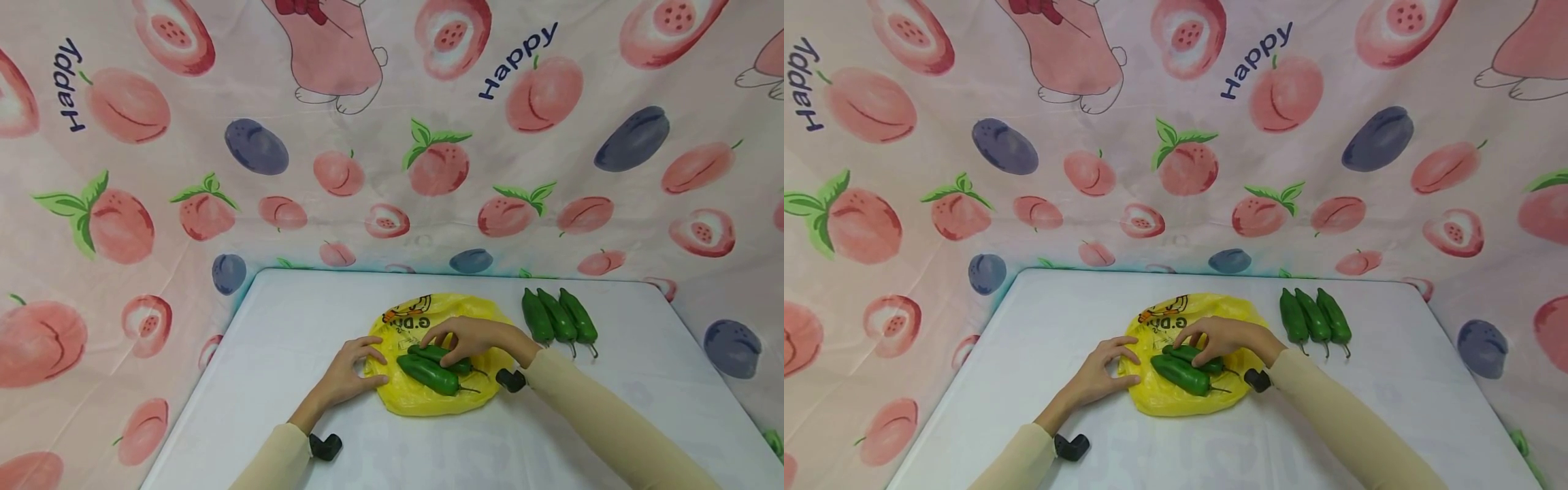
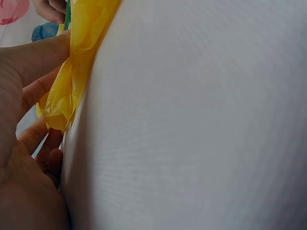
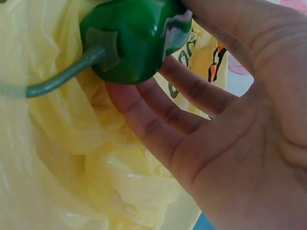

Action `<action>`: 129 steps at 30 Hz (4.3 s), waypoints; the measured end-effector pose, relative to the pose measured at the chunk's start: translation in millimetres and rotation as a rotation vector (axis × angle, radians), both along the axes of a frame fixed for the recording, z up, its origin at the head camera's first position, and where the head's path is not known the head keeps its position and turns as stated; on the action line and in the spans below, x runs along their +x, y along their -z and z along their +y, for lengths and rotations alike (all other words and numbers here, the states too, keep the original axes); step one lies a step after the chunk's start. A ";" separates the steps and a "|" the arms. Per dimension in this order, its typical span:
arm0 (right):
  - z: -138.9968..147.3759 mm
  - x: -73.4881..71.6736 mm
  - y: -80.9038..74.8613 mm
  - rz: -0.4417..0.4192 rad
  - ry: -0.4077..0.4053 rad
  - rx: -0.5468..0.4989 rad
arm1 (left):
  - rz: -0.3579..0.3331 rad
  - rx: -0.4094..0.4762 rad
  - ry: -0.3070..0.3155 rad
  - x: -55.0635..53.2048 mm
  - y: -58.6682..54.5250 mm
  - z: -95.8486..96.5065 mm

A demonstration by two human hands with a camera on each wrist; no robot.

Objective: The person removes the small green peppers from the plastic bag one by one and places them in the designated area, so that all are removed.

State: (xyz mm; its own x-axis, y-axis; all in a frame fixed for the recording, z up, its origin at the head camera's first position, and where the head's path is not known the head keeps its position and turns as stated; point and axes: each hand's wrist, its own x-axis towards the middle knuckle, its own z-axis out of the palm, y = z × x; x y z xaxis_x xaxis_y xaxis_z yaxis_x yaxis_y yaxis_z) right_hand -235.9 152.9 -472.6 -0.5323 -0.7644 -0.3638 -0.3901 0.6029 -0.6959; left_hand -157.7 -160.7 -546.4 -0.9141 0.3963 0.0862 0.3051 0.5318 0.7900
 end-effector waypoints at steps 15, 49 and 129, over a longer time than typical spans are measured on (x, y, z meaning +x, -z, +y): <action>-0.9 -0.5 1.7 0.005 0.000 0.001 | 0.000 0.001 -0.004 0.1 -1.2 0.7; 14.9 1.1 -12.8 0.024 0.090 -0.185 | 0.008 -0.002 0.007 0.0 0.9 0.2; 165.7 130.3 18.8 0.095 0.724 -0.288 | -0.007 0.014 0.004 0.3 -2.0 1.1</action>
